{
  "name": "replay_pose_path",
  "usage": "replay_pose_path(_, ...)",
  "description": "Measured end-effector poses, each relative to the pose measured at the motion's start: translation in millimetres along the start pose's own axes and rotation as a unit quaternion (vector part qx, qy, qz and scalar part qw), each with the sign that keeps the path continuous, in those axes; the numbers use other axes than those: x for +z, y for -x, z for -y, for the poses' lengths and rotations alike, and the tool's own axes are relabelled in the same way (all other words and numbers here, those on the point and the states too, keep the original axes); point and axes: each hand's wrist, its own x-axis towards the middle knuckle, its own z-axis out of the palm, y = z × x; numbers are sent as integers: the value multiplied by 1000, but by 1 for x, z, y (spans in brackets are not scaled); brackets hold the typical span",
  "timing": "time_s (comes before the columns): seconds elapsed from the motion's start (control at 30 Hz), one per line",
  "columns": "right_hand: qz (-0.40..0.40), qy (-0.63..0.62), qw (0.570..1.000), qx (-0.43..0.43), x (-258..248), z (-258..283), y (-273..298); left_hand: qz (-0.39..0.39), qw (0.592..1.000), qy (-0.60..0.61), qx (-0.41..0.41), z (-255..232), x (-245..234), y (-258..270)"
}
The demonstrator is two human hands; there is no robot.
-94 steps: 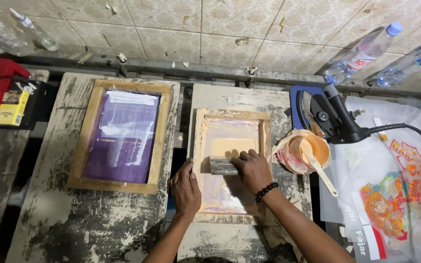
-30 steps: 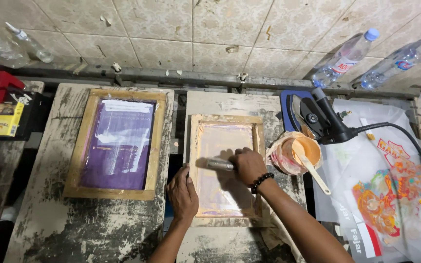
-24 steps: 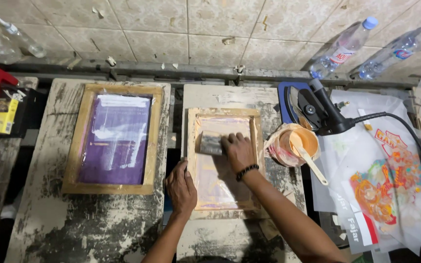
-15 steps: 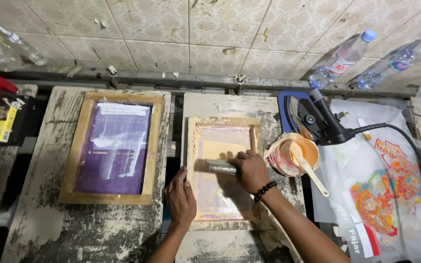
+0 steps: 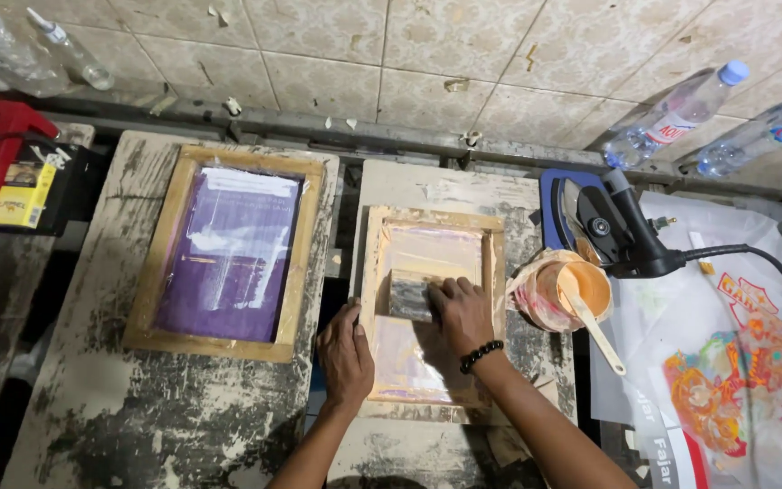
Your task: The person applies orange ink to a screen-printing frame using a wooden stick, then spreads the ink evenly with a squeegee. The person lifts the frame to inspect the ink distribution and places it back on the table.
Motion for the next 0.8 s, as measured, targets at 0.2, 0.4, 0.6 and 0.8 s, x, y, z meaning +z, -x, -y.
replay_pose_path(0.2,111,-105,988,24,-58,-17,-14,4,1000,-11,9,-3,-2,-3)
replay_pose_path(0.4,168,-41,982,68,-55,-38,-92,0,1000,-11,11,-6,-4,-2)
replay_pose_path(0.6,214,-68,974,25,-40,-24,-62,-6,1000,-13,5,0,2,-1)
replay_pose_path(0.8,256,-123,959,23,-62,-13,-19,0,1000,-1,5,4,2,0)
